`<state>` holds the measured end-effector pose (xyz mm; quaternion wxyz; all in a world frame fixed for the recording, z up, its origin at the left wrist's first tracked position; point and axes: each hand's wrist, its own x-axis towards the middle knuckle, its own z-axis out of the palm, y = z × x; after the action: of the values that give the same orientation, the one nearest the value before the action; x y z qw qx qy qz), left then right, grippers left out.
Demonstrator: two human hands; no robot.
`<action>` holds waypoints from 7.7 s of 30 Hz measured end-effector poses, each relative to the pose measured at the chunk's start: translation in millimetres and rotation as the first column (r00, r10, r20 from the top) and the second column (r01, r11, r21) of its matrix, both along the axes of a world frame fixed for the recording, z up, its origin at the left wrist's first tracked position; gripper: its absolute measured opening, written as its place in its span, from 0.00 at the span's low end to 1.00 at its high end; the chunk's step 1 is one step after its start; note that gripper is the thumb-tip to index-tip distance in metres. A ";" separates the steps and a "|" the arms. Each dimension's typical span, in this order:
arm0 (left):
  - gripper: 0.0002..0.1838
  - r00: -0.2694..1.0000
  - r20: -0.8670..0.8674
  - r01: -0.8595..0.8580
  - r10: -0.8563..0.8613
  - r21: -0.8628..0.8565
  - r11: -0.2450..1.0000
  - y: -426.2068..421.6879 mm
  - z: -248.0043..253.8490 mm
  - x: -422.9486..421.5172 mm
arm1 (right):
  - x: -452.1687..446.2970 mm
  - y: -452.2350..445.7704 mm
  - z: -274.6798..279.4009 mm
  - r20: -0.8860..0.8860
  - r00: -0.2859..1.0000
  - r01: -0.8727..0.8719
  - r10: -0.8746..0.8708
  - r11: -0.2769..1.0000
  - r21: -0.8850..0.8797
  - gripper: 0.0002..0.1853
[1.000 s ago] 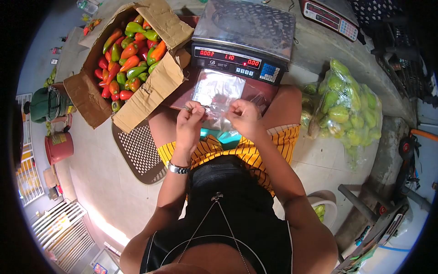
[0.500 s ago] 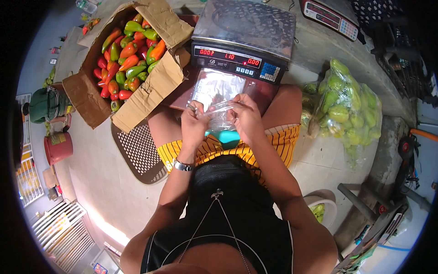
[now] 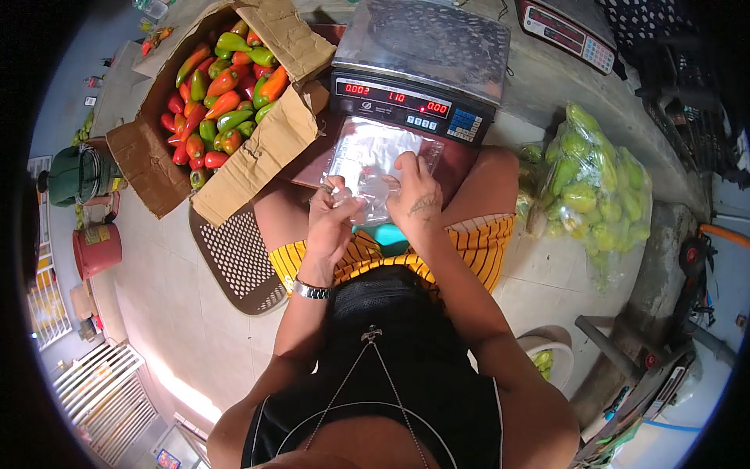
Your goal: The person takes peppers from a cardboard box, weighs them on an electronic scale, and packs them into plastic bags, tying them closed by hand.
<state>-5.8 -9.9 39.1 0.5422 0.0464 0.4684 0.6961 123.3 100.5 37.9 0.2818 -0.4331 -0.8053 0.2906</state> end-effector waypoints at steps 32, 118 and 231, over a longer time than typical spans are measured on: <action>0.45 -0.041 -0.865 -0.089 -0.501 -0.496 0.864 5.8 -8.1 -8.5 | -14.2 -9.5 -8.5 0.231 0.926 -0.277 0.300 0.952 -0.127 0.25; 0.21 0.986 -0.125 0.096 -0.114 -0.141 0.985 -41.2 -106.0 -96.3 | -69.8 242.7 -8.3 0.393 0.908 -0.059 -0.144 0.886 0.461 0.31; 0.16 0.967 -0.147 0.170 -0.209 -0.240 0.956 -31.3 -112.7 -91.6 | 153.3 154.9 -92.1 0.177 0.818 0.545 -0.547 0.836 0.062 0.24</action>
<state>-97.4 -41.2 -73.6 0.5663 0.0892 0.5823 0.5765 276.6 255.5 -54.2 0.2781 -0.6697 -0.6716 0.1523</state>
